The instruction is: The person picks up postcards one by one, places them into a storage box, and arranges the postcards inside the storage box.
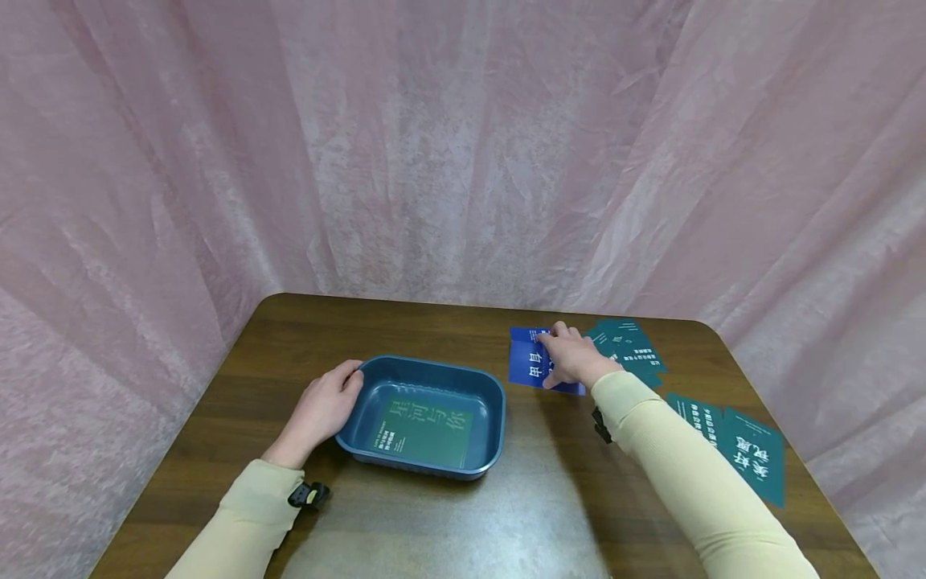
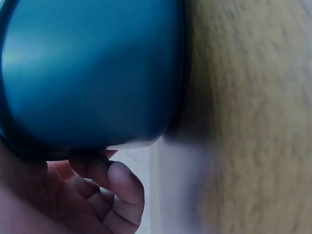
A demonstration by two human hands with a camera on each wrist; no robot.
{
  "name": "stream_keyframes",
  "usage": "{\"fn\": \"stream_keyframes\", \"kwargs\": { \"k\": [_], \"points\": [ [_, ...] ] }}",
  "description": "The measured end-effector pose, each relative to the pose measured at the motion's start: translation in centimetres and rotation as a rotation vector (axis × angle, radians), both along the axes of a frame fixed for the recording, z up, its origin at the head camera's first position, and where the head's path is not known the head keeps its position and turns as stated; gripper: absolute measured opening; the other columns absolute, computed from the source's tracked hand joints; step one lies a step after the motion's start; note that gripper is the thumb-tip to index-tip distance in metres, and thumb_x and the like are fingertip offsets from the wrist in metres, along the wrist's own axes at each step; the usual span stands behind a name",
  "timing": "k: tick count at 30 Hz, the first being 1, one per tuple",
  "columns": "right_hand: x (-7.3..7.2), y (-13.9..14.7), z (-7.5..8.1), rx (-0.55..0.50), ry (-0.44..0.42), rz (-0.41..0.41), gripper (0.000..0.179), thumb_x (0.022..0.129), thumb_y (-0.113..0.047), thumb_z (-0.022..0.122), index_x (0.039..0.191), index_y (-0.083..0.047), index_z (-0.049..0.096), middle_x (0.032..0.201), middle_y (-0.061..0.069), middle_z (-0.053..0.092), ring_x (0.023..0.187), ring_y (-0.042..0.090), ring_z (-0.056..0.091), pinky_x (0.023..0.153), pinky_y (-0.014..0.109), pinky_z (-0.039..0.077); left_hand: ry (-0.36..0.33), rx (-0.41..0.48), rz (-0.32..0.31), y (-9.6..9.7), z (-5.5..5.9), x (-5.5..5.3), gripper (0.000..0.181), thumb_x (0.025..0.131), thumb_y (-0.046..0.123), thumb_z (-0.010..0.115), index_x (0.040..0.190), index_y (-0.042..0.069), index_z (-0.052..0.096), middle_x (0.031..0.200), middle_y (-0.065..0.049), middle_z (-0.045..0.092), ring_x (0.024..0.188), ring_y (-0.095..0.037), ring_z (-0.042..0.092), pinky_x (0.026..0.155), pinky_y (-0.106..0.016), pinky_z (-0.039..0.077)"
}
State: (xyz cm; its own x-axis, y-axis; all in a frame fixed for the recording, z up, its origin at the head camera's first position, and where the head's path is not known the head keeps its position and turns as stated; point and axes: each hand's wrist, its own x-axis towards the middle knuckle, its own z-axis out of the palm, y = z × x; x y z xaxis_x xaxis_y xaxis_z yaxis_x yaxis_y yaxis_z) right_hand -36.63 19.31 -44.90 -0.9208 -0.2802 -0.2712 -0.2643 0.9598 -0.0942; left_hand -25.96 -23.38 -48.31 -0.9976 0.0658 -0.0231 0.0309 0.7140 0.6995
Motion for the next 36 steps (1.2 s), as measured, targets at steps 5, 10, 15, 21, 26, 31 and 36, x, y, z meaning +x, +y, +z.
{"fn": "stream_keyframes", "kwargs": {
  "k": [5, 10, 15, 21, 26, 31, 36],
  "points": [
    [0.1, -0.2, 0.0, 0.031, 0.080, 0.036, 0.102, 0.084, -0.033, 0.100, 0.168, -0.011, 0.046, 0.153, 0.026, 0.050, 0.141, 0.047, 0.045, 0.121, 0.070, 0.037, -0.002, 0.000, 0.006, 0.1, 0.0, -0.1, 0.047, 0.119, 0.028, 0.045, 0.157, 0.004, 0.057, 0.154, -0.025, 0.062, 0.137, -0.045, 0.060, 0.116, -0.068, 0.045],
    [0.8, 0.0, 0.0, 0.014, 0.144, 0.057, 0.104, 0.082, -0.032, 0.102, 0.168, -0.011, 0.046, 0.149, 0.026, 0.053, 0.137, 0.046, 0.047, 0.118, 0.068, 0.041, -0.016, -0.002, 0.008, 0.1, 0.1, -0.1, 0.047, 0.119, 0.028, 0.044, 0.158, 0.003, 0.056, 0.154, -0.026, 0.061, 0.138, -0.046, 0.059, 0.116, -0.068, 0.044],
    [1.6, 0.2, 0.1, -0.028, 0.187, 0.062, 0.100, 0.081, -0.028, 0.102, 0.165, -0.009, 0.051, 0.143, 0.024, 0.054, 0.130, 0.043, 0.047, 0.114, 0.066, 0.043, -0.015, -0.008, 0.010, 0.1, 0.2, -0.1, 0.047, 0.119, 0.028, 0.044, 0.158, 0.003, 0.056, 0.154, -0.025, 0.061, 0.137, -0.046, 0.060, 0.116, -0.069, 0.044],
    [2.4, 0.3, 0.5, -0.045, 0.201, 0.069, 0.085, 0.087, -0.027, 0.098, 0.160, -0.009, 0.058, 0.142, 0.023, 0.057, 0.129, 0.041, 0.049, 0.114, 0.064, 0.045, -0.016, -0.014, 0.007, 0.1, 0.3, -0.2, 0.048, 0.119, 0.028, 0.044, 0.159, 0.004, 0.055, 0.155, -0.025, 0.060, 0.138, -0.046, 0.059, 0.116, -0.069, 0.044],
    [3.0, 0.8, 1.5, -0.113, 0.209, 0.091, 0.053, 0.096, -0.020, 0.089, 0.145, -0.008, 0.071, 0.140, 0.021, 0.067, 0.127, 0.041, 0.060, 0.110, 0.062, 0.051, -0.017, -0.010, 0.002, 0.1, 0.3, -0.3, 0.048, 0.119, 0.028, 0.043, 0.159, 0.003, 0.054, 0.155, -0.026, 0.060, 0.138, -0.046, 0.059, 0.116, -0.069, 0.044],
    [3.6, 1.6, 2.6, -0.216, 0.137, 0.074, 0.038, 0.103, -0.014, 0.080, 0.139, -0.007, 0.075, 0.133, 0.018, 0.076, 0.122, 0.038, 0.071, 0.105, 0.060, 0.057, -0.013, -0.007, 0.000, 0.1, 0.2, -0.4, 0.048, 0.119, 0.028, 0.044, 0.159, 0.003, 0.054, 0.155, -0.026, 0.060, 0.137, -0.046, 0.060, 0.116, -0.069, 0.045],
    [3.9, 2.1, 3.4, -0.252, 0.104, 0.077, 0.033, 0.106, -0.012, 0.075, 0.139, -0.006, 0.075, 0.128, 0.018, 0.077, 0.117, 0.036, 0.073, 0.102, 0.058, 0.058, -0.014, -0.004, 0.002, 0.2, 0.3, -0.5, 0.048, 0.119, 0.027, 0.044, 0.159, 0.003, 0.054, 0.155, -0.026, 0.060, 0.137, -0.046, 0.060, 0.116, -0.069, 0.044]
  ]
}}
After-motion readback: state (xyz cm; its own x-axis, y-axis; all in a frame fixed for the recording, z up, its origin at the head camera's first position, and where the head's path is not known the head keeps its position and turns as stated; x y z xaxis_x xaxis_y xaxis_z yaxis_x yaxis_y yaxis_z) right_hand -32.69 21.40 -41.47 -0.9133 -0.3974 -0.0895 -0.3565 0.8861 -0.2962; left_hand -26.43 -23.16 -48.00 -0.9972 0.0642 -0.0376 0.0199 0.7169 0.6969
